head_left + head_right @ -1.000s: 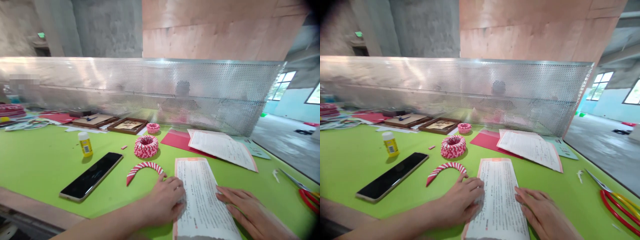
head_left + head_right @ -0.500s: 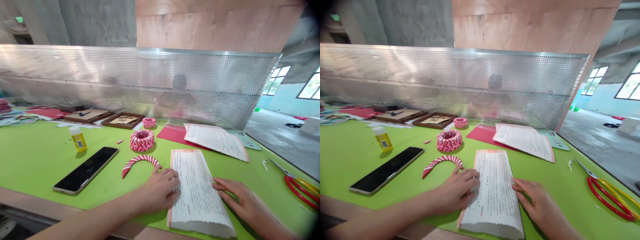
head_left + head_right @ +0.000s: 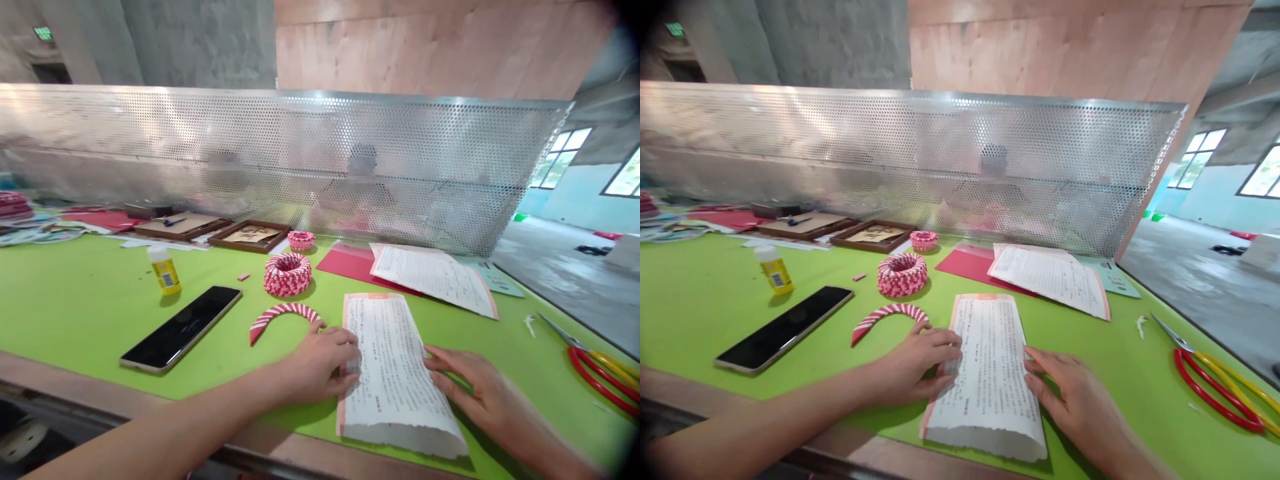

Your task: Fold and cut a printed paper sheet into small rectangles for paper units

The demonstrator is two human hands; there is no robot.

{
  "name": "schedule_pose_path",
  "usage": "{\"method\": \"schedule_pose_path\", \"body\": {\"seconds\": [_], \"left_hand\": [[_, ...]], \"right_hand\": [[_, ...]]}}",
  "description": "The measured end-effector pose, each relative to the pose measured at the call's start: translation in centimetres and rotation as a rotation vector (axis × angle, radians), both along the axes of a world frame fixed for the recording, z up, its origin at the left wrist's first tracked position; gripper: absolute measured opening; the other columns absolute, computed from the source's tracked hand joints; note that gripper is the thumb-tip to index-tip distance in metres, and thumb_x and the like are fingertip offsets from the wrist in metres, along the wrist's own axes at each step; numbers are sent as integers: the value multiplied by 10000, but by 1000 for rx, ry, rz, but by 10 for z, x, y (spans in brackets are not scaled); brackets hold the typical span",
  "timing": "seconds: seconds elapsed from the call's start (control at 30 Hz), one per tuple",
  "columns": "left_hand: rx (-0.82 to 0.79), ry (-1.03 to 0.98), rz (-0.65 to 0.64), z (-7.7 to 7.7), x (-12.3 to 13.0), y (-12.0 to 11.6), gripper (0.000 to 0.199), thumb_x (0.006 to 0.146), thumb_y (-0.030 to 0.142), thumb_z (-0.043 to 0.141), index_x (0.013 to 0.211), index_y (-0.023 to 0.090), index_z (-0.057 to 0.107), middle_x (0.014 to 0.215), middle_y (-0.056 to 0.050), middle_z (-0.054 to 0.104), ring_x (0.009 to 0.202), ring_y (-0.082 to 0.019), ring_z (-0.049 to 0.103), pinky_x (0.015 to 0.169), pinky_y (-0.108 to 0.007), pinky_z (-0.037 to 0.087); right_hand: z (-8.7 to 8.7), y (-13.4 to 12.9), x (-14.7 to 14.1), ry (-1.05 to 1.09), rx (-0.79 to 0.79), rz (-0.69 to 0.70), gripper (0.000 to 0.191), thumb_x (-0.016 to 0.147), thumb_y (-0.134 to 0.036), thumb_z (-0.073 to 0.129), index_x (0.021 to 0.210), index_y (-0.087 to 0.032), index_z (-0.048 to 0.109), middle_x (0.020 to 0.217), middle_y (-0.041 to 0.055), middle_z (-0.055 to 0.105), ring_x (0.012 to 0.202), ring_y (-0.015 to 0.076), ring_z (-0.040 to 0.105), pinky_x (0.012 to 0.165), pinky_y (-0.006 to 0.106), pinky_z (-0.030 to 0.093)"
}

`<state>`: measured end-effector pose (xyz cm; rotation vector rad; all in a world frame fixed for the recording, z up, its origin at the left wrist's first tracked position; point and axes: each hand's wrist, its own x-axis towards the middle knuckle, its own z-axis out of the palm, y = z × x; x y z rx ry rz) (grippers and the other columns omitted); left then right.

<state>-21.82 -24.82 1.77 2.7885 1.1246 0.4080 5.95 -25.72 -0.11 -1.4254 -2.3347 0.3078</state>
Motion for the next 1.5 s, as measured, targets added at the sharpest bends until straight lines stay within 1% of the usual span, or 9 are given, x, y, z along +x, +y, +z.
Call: {"method": "schedule_pose_path", "body": {"seconds": [0.33,0.63,0.73,0.87,1.07,1.2,1.3,1.4,1.5], "left_hand": [[-35,-2,-45,-3,-6,8,222,780,303,477,979,239,553,1109,-55,532,975,-195,494,879,-358,256],[22,54,-22,1,-4,7,203,777,309,491,953,238,563,1061,-28,555,956,-172,502,861,-354,255],[64,83,18,4,4,9,187,788,355,465,858,233,588,946,-12,587,880,-172,518,847,-384,257],[112,105,74,7,23,12,296,760,434,459,706,175,592,771,-50,574,791,-224,515,771,-429,306],[153,114,87,3,53,15,268,735,384,478,762,133,569,793,-110,542,801,-276,500,701,-415,370],[126,108,2,1,66,13,139,745,192,454,851,149,534,873,-97,543,842,-248,501,708,-377,388],[95,97,-111,1,74,11,228,744,103,436,938,193,515,925,-50,555,884,-194,501,744,-311,386],[87,80,-171,-1,79,8,235,780,129,413,981,205,509,956,-37,561,909,-176,499,767,-287,377],[92,46,-195,-3,79,4,226,817,262,411,1015,202,502,1003,-60,550,953,-199,480,810,-321,357]], "right_hand": [[5,-7,-5,-130,33,-38,418,773,-432,437,1110,-199,523,1106,54,577,1005,230,506,864,410,375],[9,-12,-4,-160,35,22,464,772,-413,441,1164,-168,477,1151,92,540,1040,248,474,877,428,346],[12,-14,-6,-185,40,26,461,778,-393,436,1175,-160,467,1151,96,539,1051,242,463,883,421,334],[14,-16,-7,-208,38,30,468,772,-391,442,1176,-156,464,1151,99,539,1053,245,462,888,422,319],[17,-17,-8,-205,48,37,461,767,-368,452,1172,-150,465,1142,99,545,1038,235,472,882,402,322],[18,-17,-9,-192,47,44,452,766,-362,447,1163,-148,475,1126,110,554,1026,243,482,873,409,327],[16,-17,-9,-169,53,48,454,767,-362,448,1162,-141,476,1125,112,555,1014,245,488,860,410,344],[13,-17,-8,-130,67,46,477,760,-373,459,1179,-146,463,1135,115,549,1011,256,489,857,423,350],[11,-15,-7,-73,57,35,494,748,-369,479,1191,-152,451,1144,114,543,1022,253,488,868,418,354]]}}
